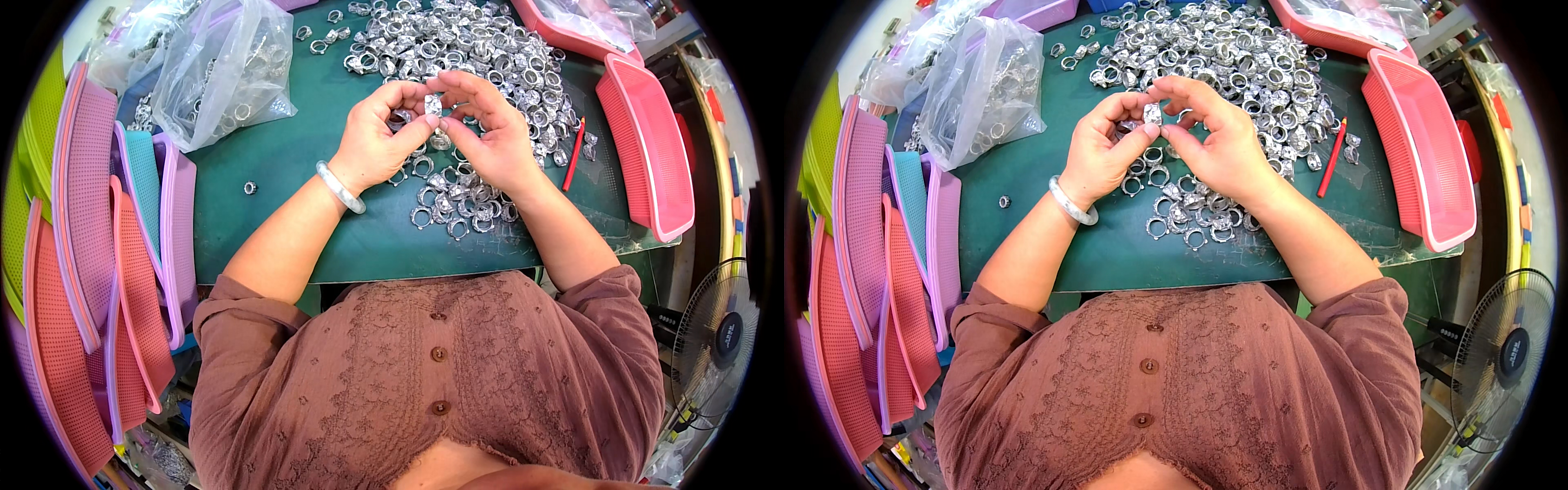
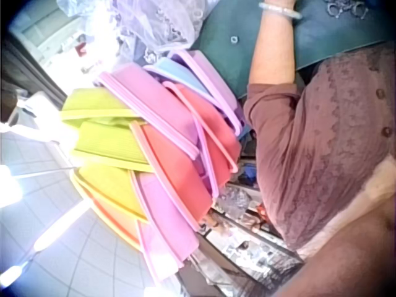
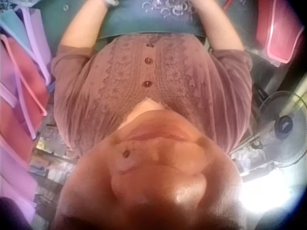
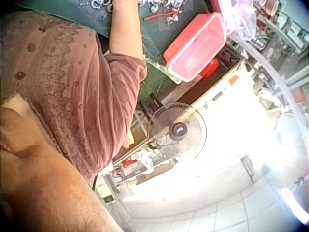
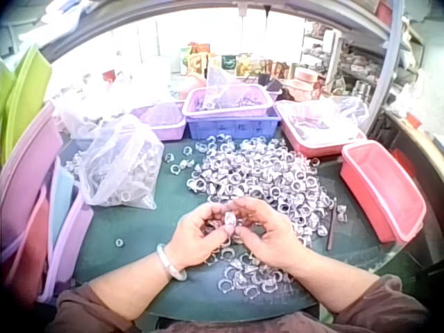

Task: The person holds a metal ring, applies a red marking with a pen, and places it into a pink tray.

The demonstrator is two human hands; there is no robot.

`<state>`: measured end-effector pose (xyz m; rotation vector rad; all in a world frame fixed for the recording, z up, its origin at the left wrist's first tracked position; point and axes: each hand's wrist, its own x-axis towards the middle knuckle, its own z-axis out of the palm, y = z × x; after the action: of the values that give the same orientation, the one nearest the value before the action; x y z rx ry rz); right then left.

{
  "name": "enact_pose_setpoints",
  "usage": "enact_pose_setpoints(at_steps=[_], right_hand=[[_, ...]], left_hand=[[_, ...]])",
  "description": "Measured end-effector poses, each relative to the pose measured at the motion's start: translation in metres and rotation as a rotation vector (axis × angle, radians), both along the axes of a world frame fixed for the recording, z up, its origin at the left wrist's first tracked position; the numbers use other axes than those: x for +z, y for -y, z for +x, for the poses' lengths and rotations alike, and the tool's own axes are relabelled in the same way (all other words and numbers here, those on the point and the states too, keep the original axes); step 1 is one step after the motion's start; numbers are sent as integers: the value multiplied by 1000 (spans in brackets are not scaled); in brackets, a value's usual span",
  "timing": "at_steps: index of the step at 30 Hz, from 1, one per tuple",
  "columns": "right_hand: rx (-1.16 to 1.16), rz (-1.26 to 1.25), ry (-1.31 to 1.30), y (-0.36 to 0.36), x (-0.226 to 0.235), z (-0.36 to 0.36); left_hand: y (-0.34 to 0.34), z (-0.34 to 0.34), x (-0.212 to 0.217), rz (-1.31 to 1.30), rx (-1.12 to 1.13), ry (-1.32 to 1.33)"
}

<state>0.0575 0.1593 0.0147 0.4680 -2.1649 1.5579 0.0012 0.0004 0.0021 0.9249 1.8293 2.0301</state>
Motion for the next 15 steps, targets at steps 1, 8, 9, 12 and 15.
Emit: enact_pose_setpoints(at_steps=[1,8,9,12,15], right_hand=[[-10,8,3,0,0,0],[-26,-8,47,1,2,1],[-26,-7,49,1,1,1],[-25,-12,55,0,0,0],[-19,-29,64,0,-1,0]], left_hand=[[0,0,1,4,-7,-9],[0,-2,0,24,-17,-67],[1,-2,1,12,-14,-67],[1,-1,3,-9,-10,-63],[0,-2,1,2,-9,-57]])
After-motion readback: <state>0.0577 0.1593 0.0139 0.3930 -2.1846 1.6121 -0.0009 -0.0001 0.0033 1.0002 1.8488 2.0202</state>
